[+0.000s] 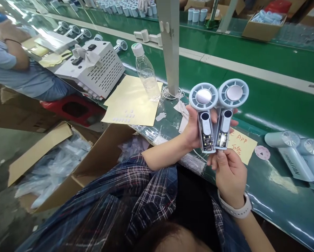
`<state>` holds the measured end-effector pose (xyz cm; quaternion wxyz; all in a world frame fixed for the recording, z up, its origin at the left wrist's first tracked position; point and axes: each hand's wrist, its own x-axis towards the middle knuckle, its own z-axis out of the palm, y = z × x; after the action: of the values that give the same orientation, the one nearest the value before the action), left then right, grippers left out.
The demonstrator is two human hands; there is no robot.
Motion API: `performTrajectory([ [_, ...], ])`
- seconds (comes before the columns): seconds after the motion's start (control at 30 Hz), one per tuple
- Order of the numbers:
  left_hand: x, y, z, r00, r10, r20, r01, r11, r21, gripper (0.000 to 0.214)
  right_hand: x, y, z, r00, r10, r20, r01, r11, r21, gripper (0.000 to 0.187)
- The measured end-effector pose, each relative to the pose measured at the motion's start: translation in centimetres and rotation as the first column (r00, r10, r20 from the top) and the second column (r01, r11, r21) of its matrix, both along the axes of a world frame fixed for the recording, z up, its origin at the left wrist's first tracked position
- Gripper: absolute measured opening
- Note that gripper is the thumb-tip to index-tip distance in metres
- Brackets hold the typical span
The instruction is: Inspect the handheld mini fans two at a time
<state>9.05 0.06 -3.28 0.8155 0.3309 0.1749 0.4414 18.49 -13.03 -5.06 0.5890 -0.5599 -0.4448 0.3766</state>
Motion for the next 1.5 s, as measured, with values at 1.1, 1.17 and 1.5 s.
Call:
performTrajectory([
  [1.1, -3.5, -1.0, -2.2, 0.952, -0.156, -0.263, 0.223, 0.943, 0.246, 0.069, 5.6, -0.2, -0.6, 0.964, -0.192, -0.186, 0.209, 0.975, 0.078, 0.041],
  [1.17, -2.9, -1.2, -2.3, 0.967, -0.177, -0.185, 0.206, 0.968, 0.146, 0.071, 6.0, 0.1, -0.3, 0.944, -0.196, -0.264, 0.221, 0.973, 0.067, 0.034],
  [1.5, -1.5, -2.3, -1.2, 0.931, -0.326, -0.161, 0.359, 0.898, 0.254, 0.061, 5.8, -1.2, 0.3, 0.907, -0.061, -0.417, 0.088, 0.995, 0.047, 0.029],
])
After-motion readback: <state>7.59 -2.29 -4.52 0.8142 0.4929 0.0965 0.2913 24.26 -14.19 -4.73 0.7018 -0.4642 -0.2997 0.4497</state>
